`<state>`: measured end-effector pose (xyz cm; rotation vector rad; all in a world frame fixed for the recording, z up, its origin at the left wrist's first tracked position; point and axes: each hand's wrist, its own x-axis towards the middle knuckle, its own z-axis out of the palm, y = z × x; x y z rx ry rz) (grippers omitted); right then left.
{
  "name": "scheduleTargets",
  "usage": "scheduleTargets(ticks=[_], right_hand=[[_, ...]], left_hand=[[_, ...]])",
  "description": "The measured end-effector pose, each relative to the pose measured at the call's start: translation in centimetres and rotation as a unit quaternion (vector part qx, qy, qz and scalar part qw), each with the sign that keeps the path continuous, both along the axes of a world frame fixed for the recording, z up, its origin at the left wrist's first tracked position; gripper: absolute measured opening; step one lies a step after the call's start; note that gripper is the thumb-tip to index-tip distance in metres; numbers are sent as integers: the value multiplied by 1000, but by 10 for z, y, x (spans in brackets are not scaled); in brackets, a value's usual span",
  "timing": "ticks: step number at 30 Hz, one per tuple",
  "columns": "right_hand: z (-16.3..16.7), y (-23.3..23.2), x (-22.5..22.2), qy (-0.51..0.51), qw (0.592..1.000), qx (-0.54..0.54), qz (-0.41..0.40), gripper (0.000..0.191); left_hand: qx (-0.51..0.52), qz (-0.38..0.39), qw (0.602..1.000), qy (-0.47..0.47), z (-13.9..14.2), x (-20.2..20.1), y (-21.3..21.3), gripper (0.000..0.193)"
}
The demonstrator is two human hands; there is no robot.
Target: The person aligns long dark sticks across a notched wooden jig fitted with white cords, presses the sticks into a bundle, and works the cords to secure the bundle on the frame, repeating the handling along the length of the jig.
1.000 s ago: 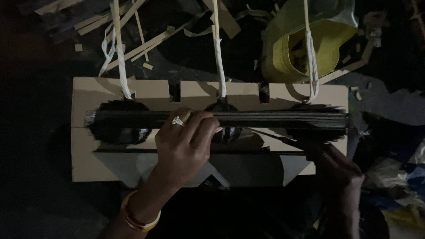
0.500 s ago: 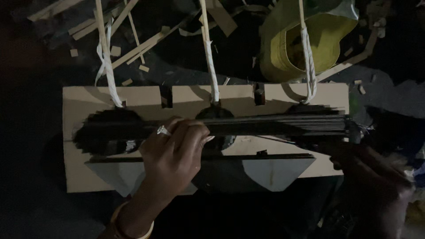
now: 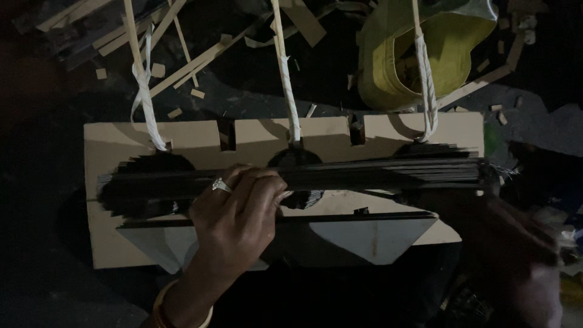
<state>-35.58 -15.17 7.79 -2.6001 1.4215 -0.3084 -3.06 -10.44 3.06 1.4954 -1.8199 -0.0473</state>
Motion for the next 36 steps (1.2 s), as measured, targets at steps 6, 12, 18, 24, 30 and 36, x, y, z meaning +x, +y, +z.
scheduleTargets(ticks=[6,12,18,24,30,36], right_hand=[[-1,1,-1,-12,1000,-8,14,20],[-2,1,1,-24,999,-12,34,21],[3,17,14,-8,998,-16,64,24],[5,33,26,-33,996,-69,36,23],[-20,34,4,-110,993,-21,-22,24],[-57,55,-72,-21,979,-43,-197,19]], left_hand=[[4,-1,1000,-4,0,1,1,12],[1,-2,1000,2,0,1,0,14],[7,-13,1000,-12,-1,4,2,14],[-2,-5,1000,-25,-5,3,3,13],[-21,1,1000,-2,-9,1,4,9],[-59,-1,998,-27,-12,2,4,12]])
